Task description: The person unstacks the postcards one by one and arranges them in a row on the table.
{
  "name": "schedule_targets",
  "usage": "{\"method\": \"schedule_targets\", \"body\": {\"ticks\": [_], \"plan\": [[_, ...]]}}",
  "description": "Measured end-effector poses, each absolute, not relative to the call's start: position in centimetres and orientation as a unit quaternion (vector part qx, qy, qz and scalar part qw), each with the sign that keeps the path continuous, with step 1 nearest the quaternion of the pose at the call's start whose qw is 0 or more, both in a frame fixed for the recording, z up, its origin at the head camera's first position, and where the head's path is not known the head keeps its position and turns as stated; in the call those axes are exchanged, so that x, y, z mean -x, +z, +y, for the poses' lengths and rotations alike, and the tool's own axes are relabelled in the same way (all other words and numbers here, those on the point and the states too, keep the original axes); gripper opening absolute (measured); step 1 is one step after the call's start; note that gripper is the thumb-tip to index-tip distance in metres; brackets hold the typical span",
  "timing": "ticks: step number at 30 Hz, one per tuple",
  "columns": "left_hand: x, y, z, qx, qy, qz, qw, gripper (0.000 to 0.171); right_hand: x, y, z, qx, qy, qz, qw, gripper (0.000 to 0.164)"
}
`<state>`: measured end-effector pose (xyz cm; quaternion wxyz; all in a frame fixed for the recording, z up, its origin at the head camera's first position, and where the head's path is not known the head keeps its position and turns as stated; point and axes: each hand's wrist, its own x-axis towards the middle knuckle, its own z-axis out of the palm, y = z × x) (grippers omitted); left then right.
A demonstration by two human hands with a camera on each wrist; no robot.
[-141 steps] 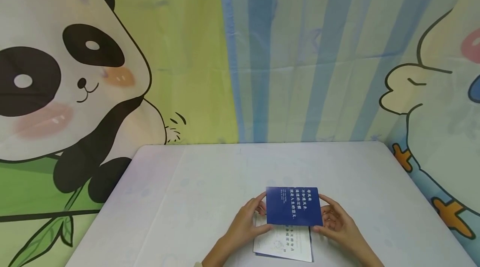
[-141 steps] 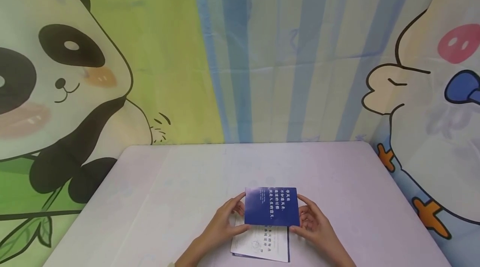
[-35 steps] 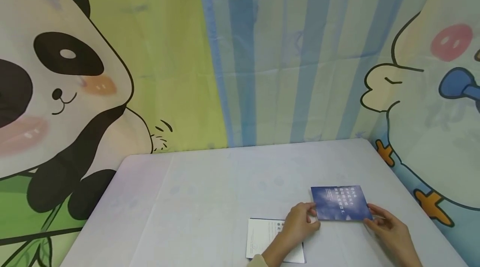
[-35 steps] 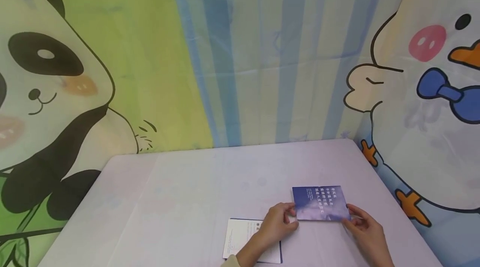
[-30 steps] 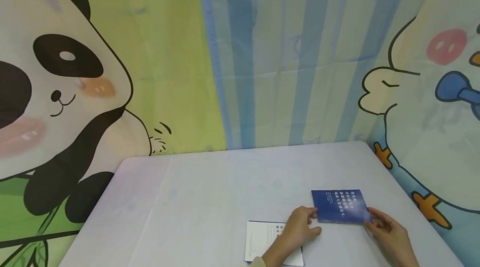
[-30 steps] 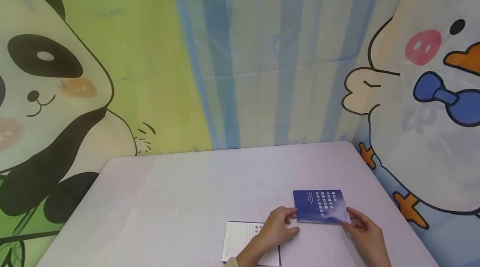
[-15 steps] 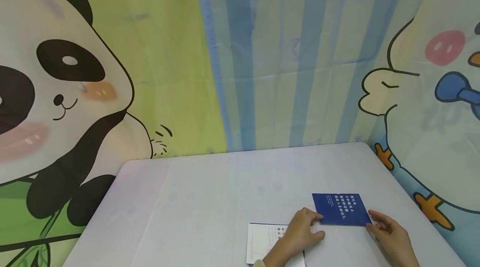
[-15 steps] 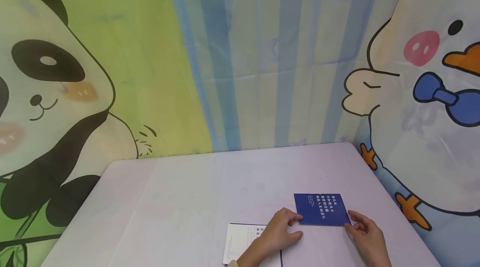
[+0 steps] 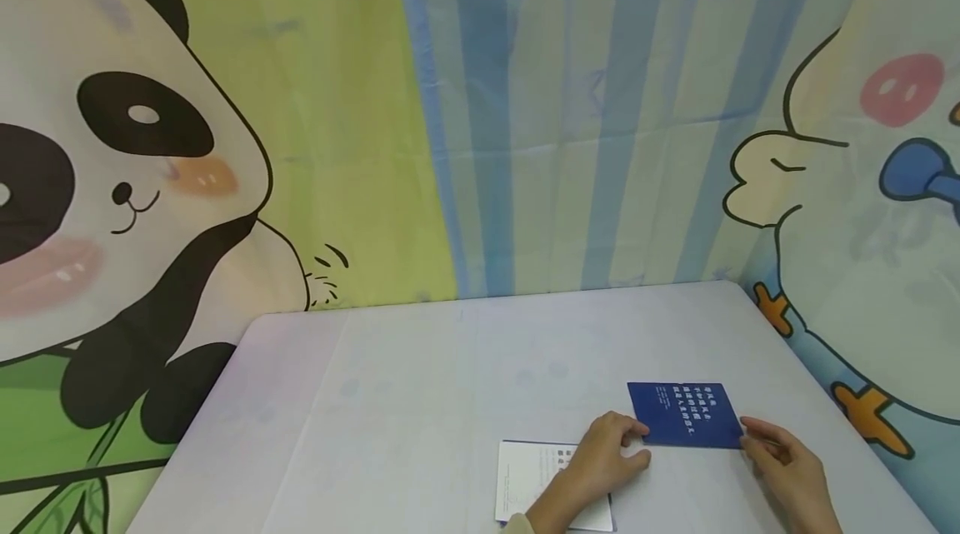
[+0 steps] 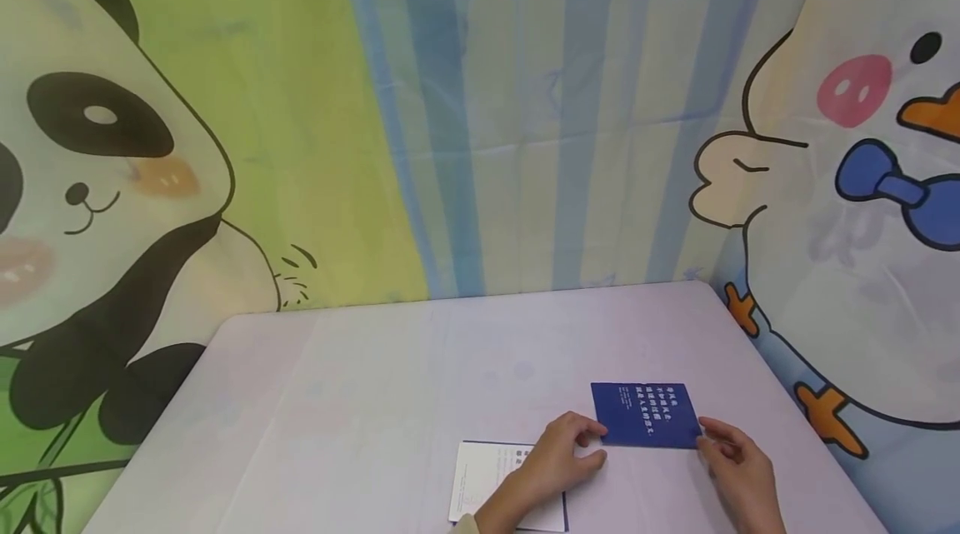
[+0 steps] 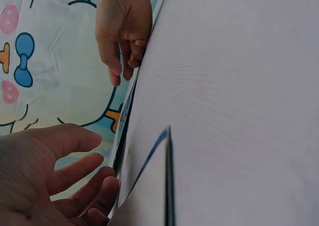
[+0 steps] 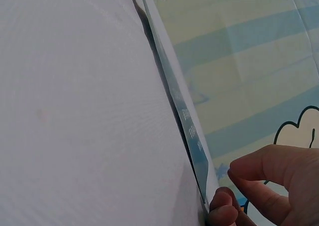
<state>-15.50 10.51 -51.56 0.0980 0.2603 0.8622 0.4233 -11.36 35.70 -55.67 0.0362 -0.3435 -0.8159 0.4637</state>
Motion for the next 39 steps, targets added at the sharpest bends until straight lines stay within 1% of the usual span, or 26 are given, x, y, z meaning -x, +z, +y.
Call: {"method": "schedule_targets", "body": {"ticks": [2, 8, 11, 17, 22, 24, 27, 32, 36, 39], "plan": [[15.6, -51.5, 10.4, -0.265, 0.431, 0.857, 0.094, 0.025, 11.4, -55.7, 35.7, 0.346, 0.47, -0.811, 0.043, 0.045], [15.7, -51.4, 9.8, -0.299, 0.43, 0.85, 0.056, 0.023, 11.4, -55.6, 35.8, 0.357, 0.477, -0.801, 0.049, 0.044], [15.6, -51.3, 9.6, -0.306, 0.43, 0.848, 0.051, 0.022, 11.3, -55.6, 35.7, 0.355, 0.485, -0.797, 0.05, 0.044], [15.0, -50.1, 9.1, -0.33, 0.46, 0.822, 0.051, 0.021, 11.1, -55.6, 34.9, 0.321, 0.495, -0.805, 0.058, 0.041], [14.4, -49.2, 8.4, -0.361, 0.445, 0.819, 0.028, 0.021, 10.9, -54.8, 33.4, 0.293, 0.485, -0.821, 0.067, 0.036], [14.3, -49.1, 7.9, -0.368, 0.437, 0.82, 0.016, 0.021, 10.7, -54.3, 32.8, 0.281, 0.489, -0.823, 0.064, 0.035], [14.2, -49.1, 7.0, -0.369, 0.432, 0.823, 0.012, 0.022, 10.5, -53.8, 31.8, 0.259, 0.499, -0.825, 0.057, 0.035], [13.9, -49.2, 5.8, -0.367, 0.433, 0.823, 0.017, 0.023, 10.3, -53.2, 30.6, 0.207, 0.497, -0.841, 0.048, 0.037], [13.6, -49.3, 4.9, -0.362, 0.423, 0.83, 0.018, 0.022, 10.2, -52.8, 29.9, 0.181, 0.496, -0.849, 0.026, 0.038], [13.3, -49.5, 4.2, -0.366, 0.406, 0.837, 0.003, 0.022, 10.1, -52.6, 29.2, 0.17, 0.501, -0.848, 0.01, 0.036]]}}
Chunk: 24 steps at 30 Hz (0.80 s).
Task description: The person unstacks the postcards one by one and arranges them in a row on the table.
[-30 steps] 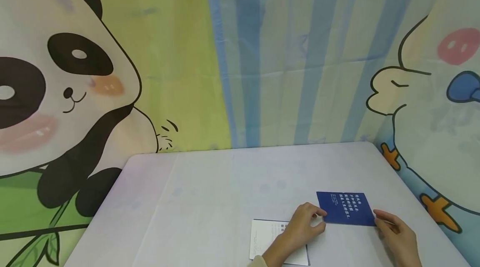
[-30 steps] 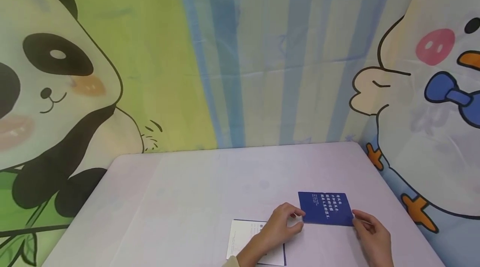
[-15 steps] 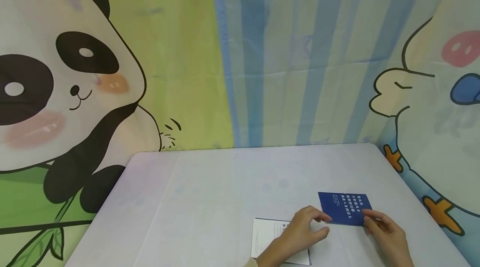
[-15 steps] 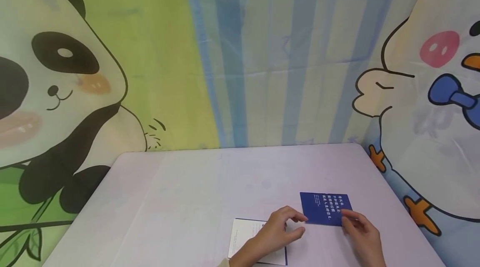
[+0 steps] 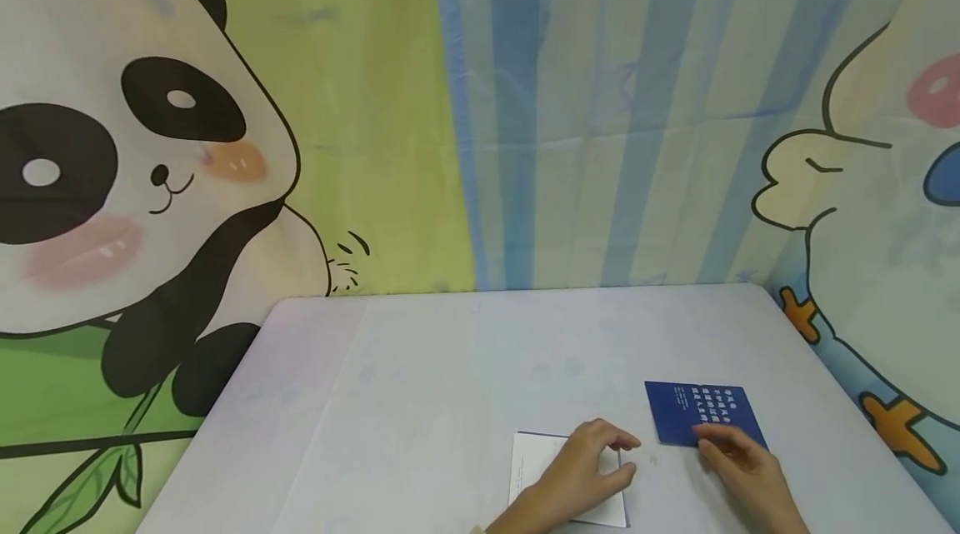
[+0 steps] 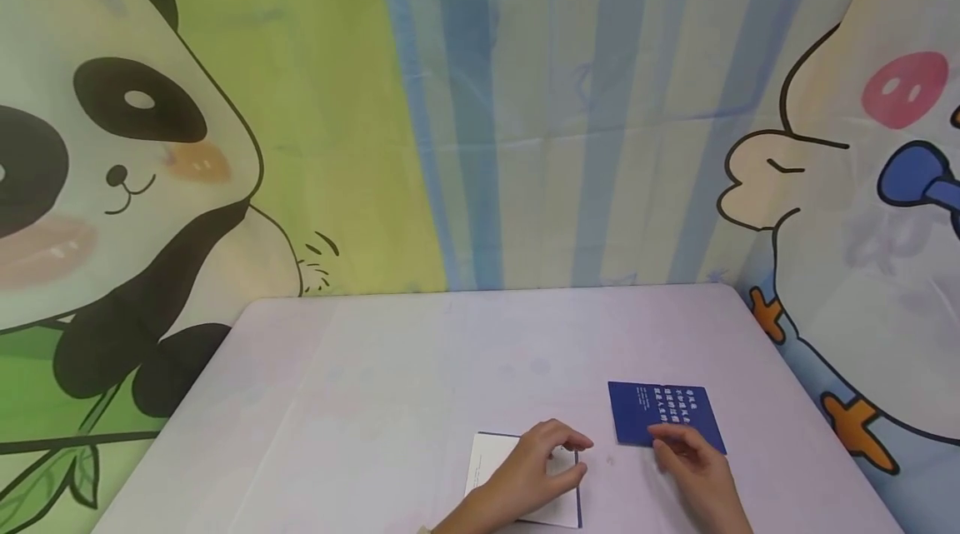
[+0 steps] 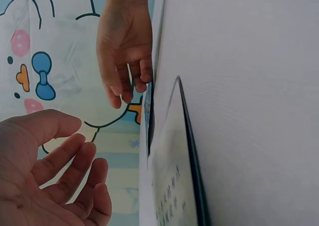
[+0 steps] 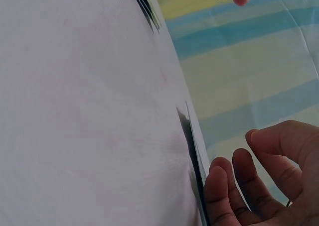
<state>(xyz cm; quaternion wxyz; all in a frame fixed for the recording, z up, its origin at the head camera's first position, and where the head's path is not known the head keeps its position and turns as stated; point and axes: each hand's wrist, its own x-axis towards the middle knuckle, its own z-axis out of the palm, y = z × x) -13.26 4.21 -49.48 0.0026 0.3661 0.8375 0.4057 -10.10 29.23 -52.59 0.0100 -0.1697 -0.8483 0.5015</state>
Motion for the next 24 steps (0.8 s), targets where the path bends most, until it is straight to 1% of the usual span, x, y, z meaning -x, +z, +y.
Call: {"method": "schedule_targets", "body": {"ticks": [9, 12, 17, 21, 24], "plan": [[12.8, -50.0, 1.6, -0.393, 0.34, 0.853, -0.044, 0.024, 9.9, -52.1, 27.1, 0.16, 0.5, -0.85, -0.047, 0.03], [12.7, -49.9, 0.8, -0.393, 0.32, 0.86, -0.061, 0.025, 9.7, -52.1, 26.4, 0.149, 0.501, -0.85, -0.056, 0.03], [12.5, -49.6, -0.6, -0.381, 0.321, 0.864, -0.068, 0.027, 9.5, -52.2, 25.1, 0.12, 0.503, -0.853, -0.068, 0.036], [12.4, -49.6, -2.0, -0.367, 0.325, 0.869, -0.063, 0.03, 9.1, -52.3, 24.2, 0.088, 0.52, -0.846, -0.084, 0.043], [12.4, -49.8, -3.0, -0.352, 0.324, 0.877, -0.049, 0.032, 8.8, -52.2, 23.8, 0.058, 0.53, -0.84, -0.099, 0.048]]}}
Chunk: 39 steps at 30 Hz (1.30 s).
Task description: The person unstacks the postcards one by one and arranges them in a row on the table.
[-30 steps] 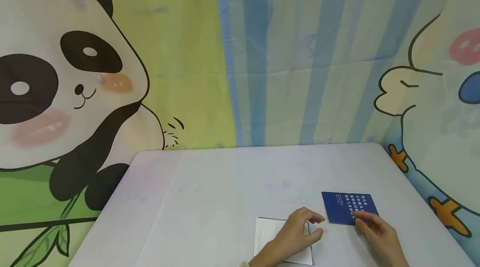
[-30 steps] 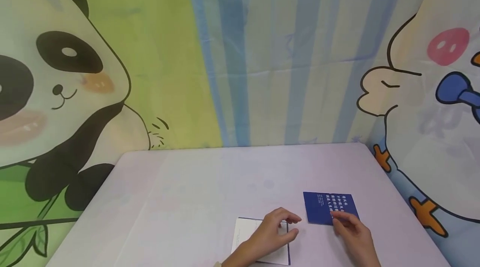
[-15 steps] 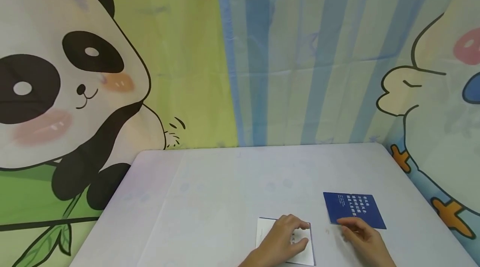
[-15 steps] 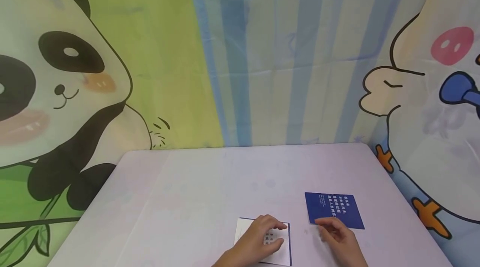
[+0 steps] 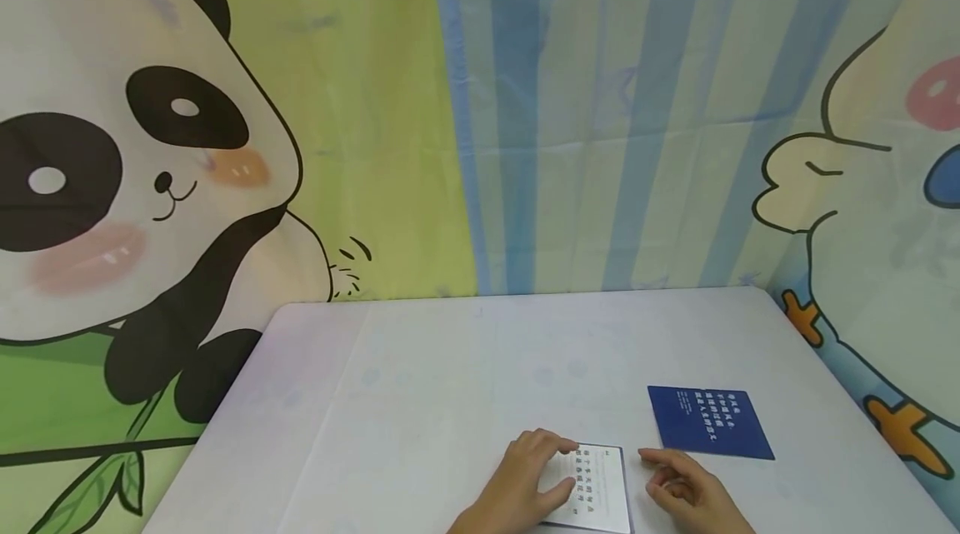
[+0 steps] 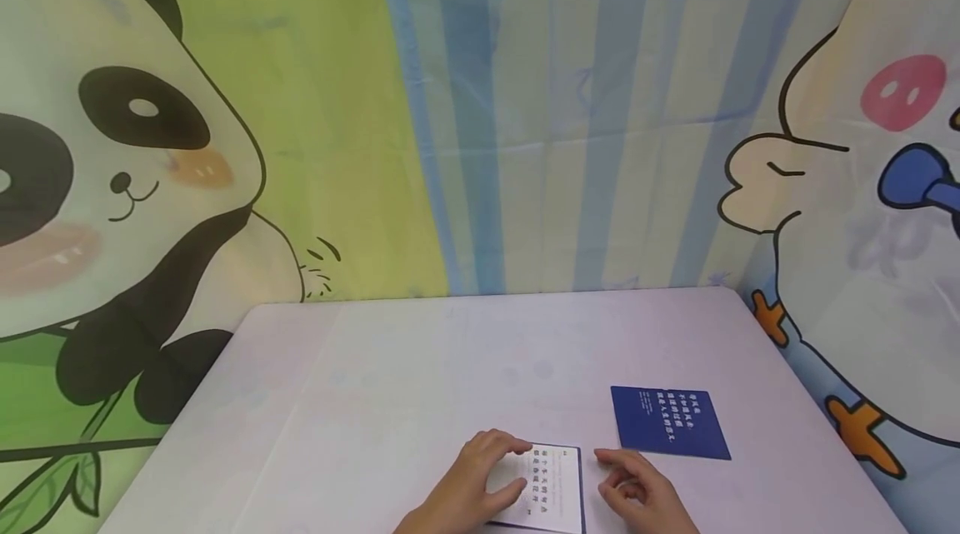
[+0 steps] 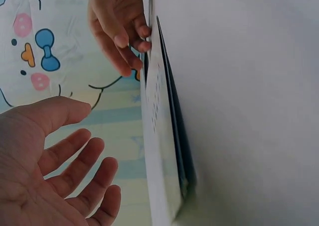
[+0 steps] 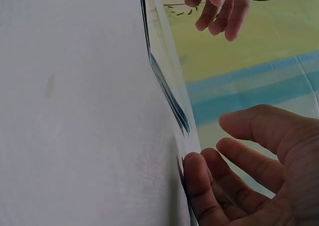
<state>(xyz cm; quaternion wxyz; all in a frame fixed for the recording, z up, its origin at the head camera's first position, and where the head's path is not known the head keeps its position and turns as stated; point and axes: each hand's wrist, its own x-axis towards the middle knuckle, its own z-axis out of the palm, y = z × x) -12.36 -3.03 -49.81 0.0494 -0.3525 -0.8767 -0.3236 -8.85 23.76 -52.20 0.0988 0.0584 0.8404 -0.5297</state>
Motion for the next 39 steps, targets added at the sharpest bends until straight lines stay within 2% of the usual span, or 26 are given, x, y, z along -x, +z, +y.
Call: {"method": "schedule_targets", "body": {"ticks": [11, 15, 20, 33, 39], "plan": [[12.0, -50.8, -6.5, 0.283, -0.316, -0.905, 0.01, 0.044, 8.4, -52.8, 22.7, 0.046, -0.545, 0.83, 0.11, 0.068], [11.5, -50.9, -7.1, 0.241, -0.288, -0.926, -0.032, 0.061, 8.3, -53.0, 22.3, 0.047, -0.544, 0.831, 0.108, 0.073], [11.3, -51.5, -7.8, 0.178, -0.291, -0.937, -0.079, 0.08, 8.2, -53.2, 22.0, 0.069, -0.523, 0.846, 0.078, 0.064], [11.3, -52.1, -7.8, 0.152, -0.333, -0.928, -0.075, 0.073, 8.3, -53.4, 21.5, 0.056, -0.517, 0.851, 0.067, 0.06], [11.2, -52.2, -7.5, 0.134, -0.367, -0.917, -0.082, 0.067, 8.4, -53.3, 21.5, 0.011, -0.529, 0.844, 0.085, 0.061]]}}
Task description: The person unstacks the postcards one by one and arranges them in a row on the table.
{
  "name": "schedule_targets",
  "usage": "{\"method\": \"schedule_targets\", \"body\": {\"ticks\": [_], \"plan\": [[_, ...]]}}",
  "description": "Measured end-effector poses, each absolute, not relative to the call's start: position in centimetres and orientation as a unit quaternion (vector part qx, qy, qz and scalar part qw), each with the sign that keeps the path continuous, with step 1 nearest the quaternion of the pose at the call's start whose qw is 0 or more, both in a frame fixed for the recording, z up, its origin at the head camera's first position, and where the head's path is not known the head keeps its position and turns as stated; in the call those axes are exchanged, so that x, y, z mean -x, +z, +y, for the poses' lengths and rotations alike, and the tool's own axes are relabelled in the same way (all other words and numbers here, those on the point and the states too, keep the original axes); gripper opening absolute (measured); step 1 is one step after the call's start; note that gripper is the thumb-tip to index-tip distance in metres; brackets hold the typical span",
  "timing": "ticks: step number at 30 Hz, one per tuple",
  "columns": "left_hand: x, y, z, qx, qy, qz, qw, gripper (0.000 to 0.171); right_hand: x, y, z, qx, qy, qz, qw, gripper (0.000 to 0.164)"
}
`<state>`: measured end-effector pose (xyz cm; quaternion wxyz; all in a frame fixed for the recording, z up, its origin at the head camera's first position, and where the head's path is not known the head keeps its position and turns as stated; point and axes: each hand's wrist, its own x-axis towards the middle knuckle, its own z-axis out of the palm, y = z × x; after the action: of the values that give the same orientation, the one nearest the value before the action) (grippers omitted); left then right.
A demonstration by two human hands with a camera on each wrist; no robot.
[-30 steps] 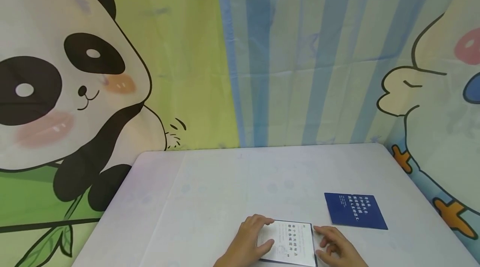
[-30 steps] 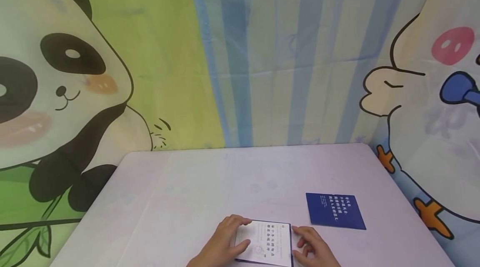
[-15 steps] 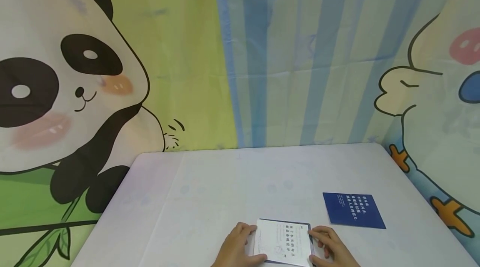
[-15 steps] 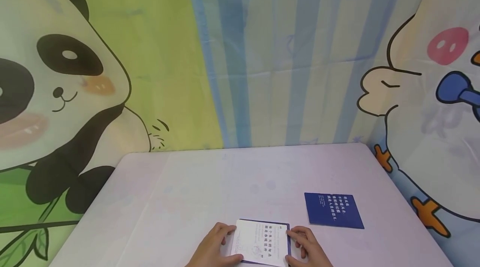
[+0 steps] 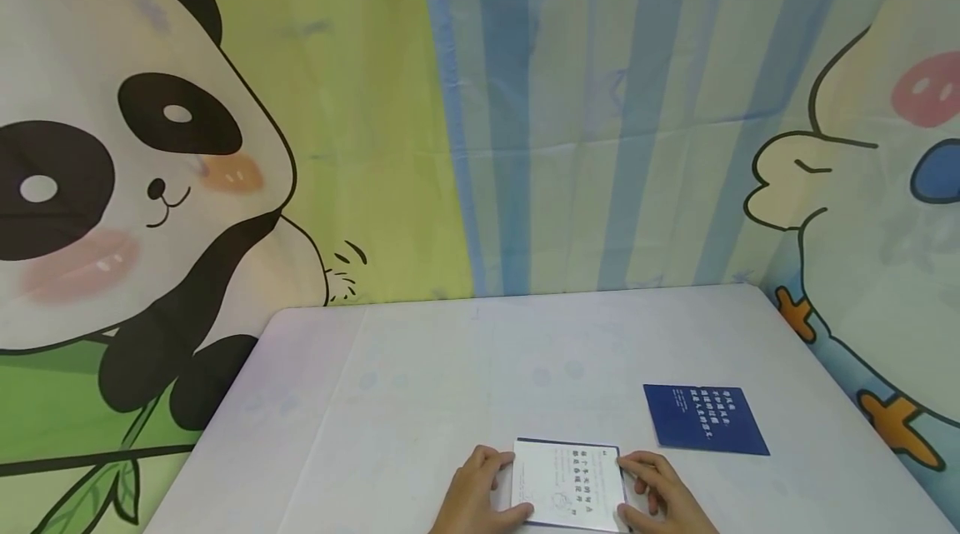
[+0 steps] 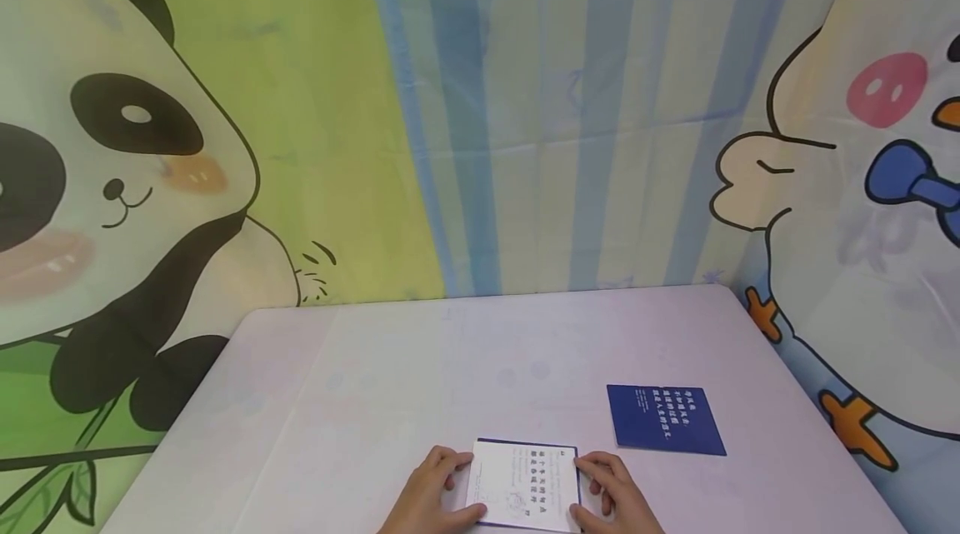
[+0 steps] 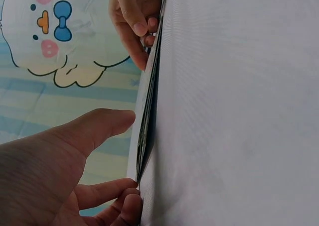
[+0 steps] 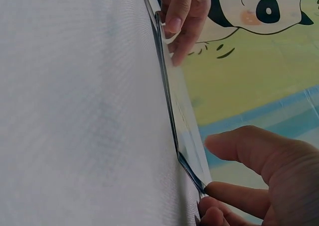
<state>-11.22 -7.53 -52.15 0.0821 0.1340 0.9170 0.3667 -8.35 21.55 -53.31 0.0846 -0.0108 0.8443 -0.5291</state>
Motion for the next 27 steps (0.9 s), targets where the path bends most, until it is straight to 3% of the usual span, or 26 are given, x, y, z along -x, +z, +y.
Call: {"method": "schedule_targets", "body": {"ticks": [15, 22, 27], "plan": [[11.3, -52.2, -7.9, -0.156, 0.439, 0.884, 0.042, 0.049, 8.3, -52.8, 21.0, -0.059, -0.542, 0.834, 0.086, 0.06], [11.4, -52.0, -7.6, -0.146, 0.477, 0.864, 0.064, 0.058, 8.4, -52.5, 20.5, -0.102, -0.571, 0.811, 0.073, 0.063], [11.6, -51.9, -7.5, -0.175, 0.467, 0.865, 0.047, 0.068, 8.5, -52.2, 20.2, -0.094, -0.597, 0.794, 0.071, 0.074]]}}
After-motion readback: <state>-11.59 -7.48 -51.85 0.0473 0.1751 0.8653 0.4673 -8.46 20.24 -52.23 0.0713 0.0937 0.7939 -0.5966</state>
